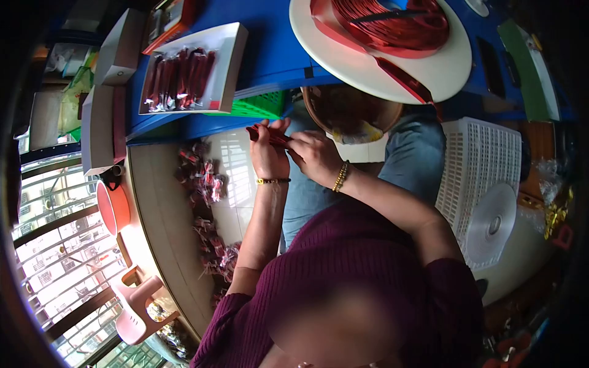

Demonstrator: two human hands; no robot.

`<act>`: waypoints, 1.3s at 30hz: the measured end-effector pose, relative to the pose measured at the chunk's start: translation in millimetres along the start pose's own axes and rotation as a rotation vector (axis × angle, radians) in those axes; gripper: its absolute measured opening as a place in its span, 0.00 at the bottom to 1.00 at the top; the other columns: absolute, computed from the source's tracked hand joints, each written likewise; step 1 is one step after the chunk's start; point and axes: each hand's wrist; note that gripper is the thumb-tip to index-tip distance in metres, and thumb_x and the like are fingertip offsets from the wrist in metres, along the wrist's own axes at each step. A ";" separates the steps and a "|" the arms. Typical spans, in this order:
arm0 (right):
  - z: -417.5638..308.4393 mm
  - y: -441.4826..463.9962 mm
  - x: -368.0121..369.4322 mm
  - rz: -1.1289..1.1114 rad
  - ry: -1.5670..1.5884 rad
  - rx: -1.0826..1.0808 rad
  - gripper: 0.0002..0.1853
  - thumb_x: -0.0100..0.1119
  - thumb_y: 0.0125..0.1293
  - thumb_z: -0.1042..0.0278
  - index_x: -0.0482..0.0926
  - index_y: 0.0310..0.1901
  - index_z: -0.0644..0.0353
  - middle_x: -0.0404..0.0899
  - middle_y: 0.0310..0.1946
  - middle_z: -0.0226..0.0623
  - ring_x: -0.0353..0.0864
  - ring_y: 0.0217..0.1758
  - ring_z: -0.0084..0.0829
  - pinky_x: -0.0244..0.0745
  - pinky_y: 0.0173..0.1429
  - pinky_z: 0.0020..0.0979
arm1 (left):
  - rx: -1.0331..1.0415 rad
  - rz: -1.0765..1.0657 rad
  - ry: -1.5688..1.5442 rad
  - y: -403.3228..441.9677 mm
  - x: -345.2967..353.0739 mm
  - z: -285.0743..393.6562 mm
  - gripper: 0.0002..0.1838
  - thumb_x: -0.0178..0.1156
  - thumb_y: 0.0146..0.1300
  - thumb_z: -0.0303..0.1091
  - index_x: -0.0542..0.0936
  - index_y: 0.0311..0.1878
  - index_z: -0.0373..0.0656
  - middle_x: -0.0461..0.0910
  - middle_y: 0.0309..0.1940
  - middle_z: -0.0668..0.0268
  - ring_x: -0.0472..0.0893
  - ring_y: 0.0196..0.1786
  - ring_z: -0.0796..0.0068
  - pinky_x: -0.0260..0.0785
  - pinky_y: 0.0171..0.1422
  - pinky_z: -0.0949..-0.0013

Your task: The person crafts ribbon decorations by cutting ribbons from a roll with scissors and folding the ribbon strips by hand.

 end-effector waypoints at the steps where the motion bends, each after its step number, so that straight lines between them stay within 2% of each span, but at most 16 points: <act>1: 0.9 1.6 0.8 0.017 0.038 0.019 0.07 0.60 0.49 0.77 0.77 0.32 0.60 0.77 0.32 0.37 0.78 0.34 0.39 0.73 0.38 0.36 | 0.005 -0.008 -0.009 0.6 0.6 1.9 0.09 0.46 0.69 0.35 0.68 0.45 0.39 0.81 0.31 0.56 0.81 0.39 0.59 0.71 0.48 0.62; 4: 1.9 13.3 -8.9 0.077 0.257 0.168 0.05 0.61 0.51 0.79 0.79 0.31 0.63 0.80 0.30 0.42 0.80 0.29 0.42 0.74 0.32 0.33 | -0.089 -0.083 0.164 -0.3 8.1 22.8 0.15 0.52 0.68 0.39 0.70 0.49 0.38 0.80 0.38 0.61 0.78 0.45 0.68 0.68 0.50 0.69; 5: 2.5 18.9 -15.3 0.104 0.281 0.179 0.05 0.61 0.51 0.79 0.80 0.31 0.64 0.80 0.30 0.43 0.80 0.29 0.41 0.74 0.32 0.31 | -0.091 -0.217 0.281 10.4 -5.5 31.1 0.18 0.55 0.66 0.38 0.70 0.53 0.36 0.77 0.44 0.62 0.75 0.49 0.73 0.66 0.52 0.71; 6: 4.2 23.2 -21.1 0.131 0.304 0.190 0.05 0.61 0.51 0.80 0.80 0.31 0.65 0.80 0.30 0.43 0.81 0.29 0.40 0.74 0.32 0.30 | 0.112 -0.086 0.469 5.9 7.0 44.1 0.18 0.56 0.65 0.37 0.70 0.54 0.37 0.77 0.43 0.62 0.78 0.45 0.72 0.67 0.49 0.71; 7: 6.9 25.6 -25.7 0.163 0.303 0.205 0.04 0.63 0.51 0.80 0.80 0.31 0.66 0.81 0.29 0.43 0.82 0.29 0.37 0.74 0.32 0.28 | 0.296 -0.156 0.525 7.2 16.6 66.5 0.19 0.57 0.64 0.36 0.71 0.54 0.35 0.76 0.46 0.62 0.78 0.43 0.74 0.68 0.47 0.73; 11: 5.2 30.5 -37.3 0.133 0.359 0.312 0.04 0.65 0.50 0.79 0.80 0.29 0.67 0.81 0.29 0.39 0.81 0.30 0.27 0.73 0.35 0.23 | 0.646 -0.133 0.871 73.1 23.8 131.9 0.10 0.55 0.63 0.31 0.79 0.42 0.34 0.81 0.32 0.62 0.79 0.34 0.76 0.72 0.41 0.72; 13: 7.0 27.9 -34.9 0.133 0.373 0.289 0.04 0.65 0.50 0.79 0.80 0.29 0.67 0.81 0.29 0.38 0.81 0.30 0.27 0.73 0.35 0.24 | 0.813 -0.161 1.419 134.3 2.7 142.0 0.09 0.60 0.58 0.32 0.82 0.37 0.38 0.82 0.28 0.61 0.81 0.32 0.72 0.72 0.39 0.70; 14: 5.9 27.5 -36.3 0.121 0.361 0.283 0.05 0.65 0.50 0.78 0.80 0.29 0.67 0.81 0.29 0.38 0.81 0.31 0.27 0.74 0.35 0.24 | 0.740 -0.140 1.746 143.4 10.5 146.5 0.10 0.64 0.51 0.37 0.83 0.33 0.41 0.82 0.27 0.58 0.82 0.33 0.65 0.73 0.40 0.68; 16: 8.6 24.4 -36.6 0.118 0.362 0.284 0.05 0.66 0.49 0.78 0.80 0.29 0.67 0.81 0.29 0.38 0.81 0.31 0.27 0.74 0.36 0.24 | 0.628 -0.047 1.923 155.0 12.7 143.1 0.14 0.65 0.47 0.43 0.83 0.31 0.42 0.82 0.29 0.56 0.82 0.35 0.59 0.73 0.40 0.65; 21: 15.0 24.3 -44.0 0.102 0.353 0.259 0.04 0.63 0.51 0.79 0.80 0.29 0.68 0.81 0.29 0.42 0.82 0.31 0.32 0.75 0.35 0.26 | 0.469 -0.073 1.867 182.6 9.6 142.2 0.14 0.68 0.42 0.44 0.83 0.28 0.43 0.82 0.26 0.58 0.82 0.32 0.61 0.74 0.40 0.63; 29: 17.9 21.2 -47.3 0.102 0.321 0.244 0.05 0.64 0.50 0.79 0.79 0.30 0.68 0.81 0.29 0.42 0.82 0.31 0.34 0.76 0.35 0.26 | 0.566 -0.108 2.029 160.6 39.2 157.0 0.08 0.64 0.45 0.40 0.85 0.26 0.49 0.81 0.28 0.54 0.81 0.34 0.54 0.74 0.42 0.60; 31: 20.8 20.0 -50.0 0.120 0.304 0.261 0.05 0.64 0.49 0.79 0.80 0.30 0.67 0.81 0.30 0.42 0.82 0.31 0.34 0.76 0.35 0.26 | 0.628 -0.078 1.909 170.9 35.5 162.8 0.07 0.63 0.44 0.39 0.85 0.26 0.49 0.81 0.26 0.54 0.81 0.31 0.54 0.75 0.40 0.61; 34: 28.4 23.0 -57.5 0.166 0.294 0.253 0.06 0.65 0.49 0.79 0.79 0.30 0.67 0.81 0.30 0.41 0.82 0.31 0.33 0.76 0.35 0.26 | 0.283 -0.102 1.269 161.4 33.6 176.6 0.08 0.58 0.52 0.31 0.83 0.32 0.39 0.81 0.21 0.60 0.82 0.26 0.71 0.74 0.31 0.69; 35: 30.4 24.8 -58.8 0.177 0.303 0.254 0.06 0.65 0.49 0.79 0.79 0.30 0.67 0.81 0.30 0.41 0.82 0.31 0.33 0.76 0.35 0.26 | 0.222 -0.093 1.193 155.6 35.5 180.2 0.08 0.57 0.55 0.28 0.82 0.34 0.36 0.81 0.21 0.64 0.79 0.25 0.79 0.70 0.27 0.77; 38: 25.7 35.2 -65.7 0.176 0.285 0.203 0.06 0.64 0.50 0.79 0.79 0.31 0.67 0.81 0.31 0.42 0.82 0.31 0.34 0.76 0.35 0.27 | 0.011 -0.133 1.008 153.0 26.9 182.1 0.09 0.59 0.56 0.31 0.82 0.37 0.38 0.81 0.26 0.63 0.79 0.25 0.74 0.71 0.27 0.73; 39: 24.5 37.6 -66.5 0.175 0.275 0.170 0.06 0.64 0.50 0.79 0.79 0.31 0.67 0.81 0.31 0.42 0.82 0.32 0.34 0.76 0.35 0.27 | -0.090 -0.148 0.901 152.5 25.9 181.2 0.08 0.60 0.56 0.33 0.82 0.35 0.39 0.80 0.25 0.66 0.77 0.26 0.77 0.65 0.29 0.75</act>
Point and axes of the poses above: each hand's wrist, its own y-axis towards the middle knuckle, its own x-axis out of the palm, z = x × y
